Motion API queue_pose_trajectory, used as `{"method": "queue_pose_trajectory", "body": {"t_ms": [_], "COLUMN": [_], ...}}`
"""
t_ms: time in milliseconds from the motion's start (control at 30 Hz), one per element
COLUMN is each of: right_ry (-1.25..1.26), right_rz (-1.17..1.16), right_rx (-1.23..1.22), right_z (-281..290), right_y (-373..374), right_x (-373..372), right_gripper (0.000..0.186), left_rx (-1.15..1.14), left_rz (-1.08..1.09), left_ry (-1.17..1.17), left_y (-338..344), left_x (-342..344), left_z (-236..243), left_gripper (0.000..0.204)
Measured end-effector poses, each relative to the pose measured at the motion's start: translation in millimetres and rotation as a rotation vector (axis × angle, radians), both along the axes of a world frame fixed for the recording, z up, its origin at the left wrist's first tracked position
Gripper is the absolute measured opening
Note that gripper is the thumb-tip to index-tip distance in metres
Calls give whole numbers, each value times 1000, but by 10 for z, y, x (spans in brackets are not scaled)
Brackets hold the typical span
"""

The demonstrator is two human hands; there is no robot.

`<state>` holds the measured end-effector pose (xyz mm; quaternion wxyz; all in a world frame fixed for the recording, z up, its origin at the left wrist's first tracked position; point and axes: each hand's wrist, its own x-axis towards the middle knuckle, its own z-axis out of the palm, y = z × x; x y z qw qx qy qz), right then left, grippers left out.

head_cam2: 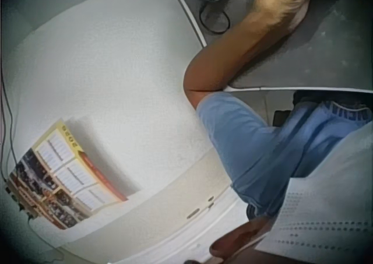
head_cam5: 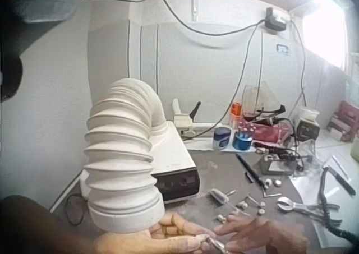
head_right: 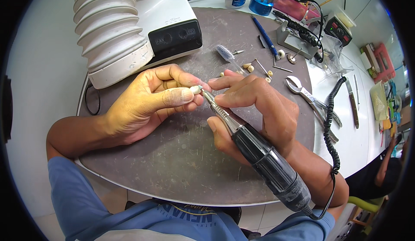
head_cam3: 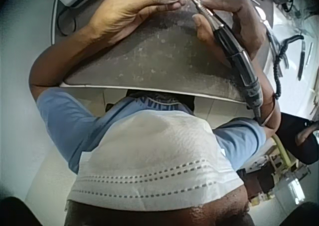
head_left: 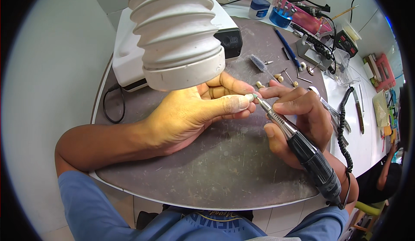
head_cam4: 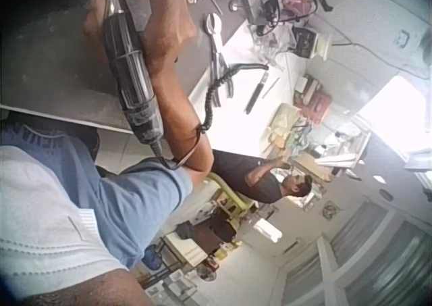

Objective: The person uses a rotary tool to polish dental crowns on a workbench, picking up different crowns from a small tray and smoothing their surfaces before setting them back down.

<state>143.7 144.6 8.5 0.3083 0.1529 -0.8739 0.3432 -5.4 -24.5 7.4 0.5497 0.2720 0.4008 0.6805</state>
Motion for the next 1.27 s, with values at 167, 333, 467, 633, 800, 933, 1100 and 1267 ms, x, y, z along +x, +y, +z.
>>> {"method": "queue_pose_trajectory", "body": {"t_ms": [167, 333, 467, 633, 800, 933, 1100, 1267], "right_ry": [0, 7, 13, 5, -4, 4, 9, 14], "right_rz": [7, 3, 6, 16, 24, 8, 7, 27], "right_rx": [-4, -5, -2, -25, -13, -2, -18, 1], "right_z": [11, 4, -7, -6, 11, 19, 6, -1], "right_y": [-9, -6, -4, 7, -1, -17, -10, 4], "right_x": [-2, 5, -10, -5, 5, 4, 16, 0], "right_gripper": [27, 28, 28, 29, 29, 29, 29, 30], "left_rx": [-9, -34, -41, -38, -29, -58, -50, -15], "left_rz": [8, -10, -13, -26, -22, -8, -10, 12], "left_ry": [6, 9, 8, 0, 10, 4, -8, 4], "left_y": [1, 1, -12, -7, 0, -9, -10, -4], "left_x": [6, 1, -3, -13, -13, -12, -12, -15], "left_z": [-15, 25, 37, 39, 18, 40, 37, 1], "left_gripper": [24, 24, 24, 24, 23, 22, 21, 21]}}
